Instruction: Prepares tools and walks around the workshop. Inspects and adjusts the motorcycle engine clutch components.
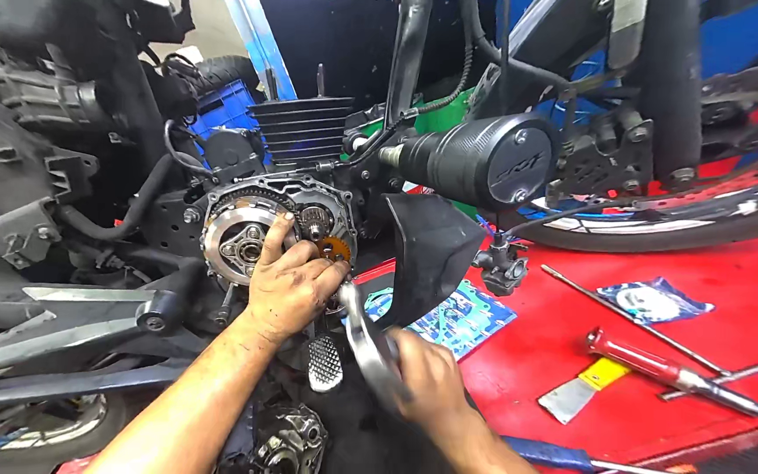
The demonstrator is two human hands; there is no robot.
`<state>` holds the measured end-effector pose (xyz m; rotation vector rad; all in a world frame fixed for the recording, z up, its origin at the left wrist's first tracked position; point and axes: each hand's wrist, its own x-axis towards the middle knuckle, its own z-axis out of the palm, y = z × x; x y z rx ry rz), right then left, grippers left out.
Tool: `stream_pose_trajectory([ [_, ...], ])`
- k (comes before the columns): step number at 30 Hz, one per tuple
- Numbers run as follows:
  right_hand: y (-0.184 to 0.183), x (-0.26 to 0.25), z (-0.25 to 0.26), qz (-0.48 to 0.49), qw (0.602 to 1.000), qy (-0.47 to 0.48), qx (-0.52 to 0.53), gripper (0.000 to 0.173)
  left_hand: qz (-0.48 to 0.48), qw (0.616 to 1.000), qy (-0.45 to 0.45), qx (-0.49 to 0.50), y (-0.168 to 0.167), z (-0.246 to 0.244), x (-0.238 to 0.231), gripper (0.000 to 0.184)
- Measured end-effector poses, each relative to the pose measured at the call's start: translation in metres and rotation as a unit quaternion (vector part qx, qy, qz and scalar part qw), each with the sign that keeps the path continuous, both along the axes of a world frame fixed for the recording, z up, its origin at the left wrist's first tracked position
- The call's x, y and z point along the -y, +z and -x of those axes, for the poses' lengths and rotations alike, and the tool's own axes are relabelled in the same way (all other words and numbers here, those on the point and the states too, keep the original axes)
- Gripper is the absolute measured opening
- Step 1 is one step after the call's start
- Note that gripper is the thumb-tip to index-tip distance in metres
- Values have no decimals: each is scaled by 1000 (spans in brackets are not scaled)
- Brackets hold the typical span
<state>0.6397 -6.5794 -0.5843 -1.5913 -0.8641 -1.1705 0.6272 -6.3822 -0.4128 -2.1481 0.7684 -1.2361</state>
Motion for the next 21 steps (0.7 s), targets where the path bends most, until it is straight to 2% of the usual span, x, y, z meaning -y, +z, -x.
stream_pose_trajectory([
  [2,-6,-3,-7,6,998,-10,-65,42,-4,1000,4,4,2,-1,0,15],
  [3,1,0,-4,-8,998,2,-57,43,-6,1000,6,2,3,-2,0,16],
  [5,15,14,14,-34,998,52,12,51,1,1000,6,-14,1,0,1,18],
  [7,26,23,18,-40,992,99,72,50,1,1000,4,-11,4,-1,1,17],
  [8,22,19,14,-35,994,81,70,48,3,1000,5,-7,3,-1,0,17],
  [10,2,6,-7,1,1000,-4,-6,43,1,1000,6,1,2,-1,0,17],
  [12,-4,2,-16,24,996,-18,-84,45,-3,1000,10,7,5,-3,0,16],
  [17,15,27,7,-27,995,87,-40,43,-16,1000,11,-9,3,0,-2,19],
  [21,13,43,-2,-32,995,92,-33,42,-22,999,-29,-18,3,4,2,15],
])
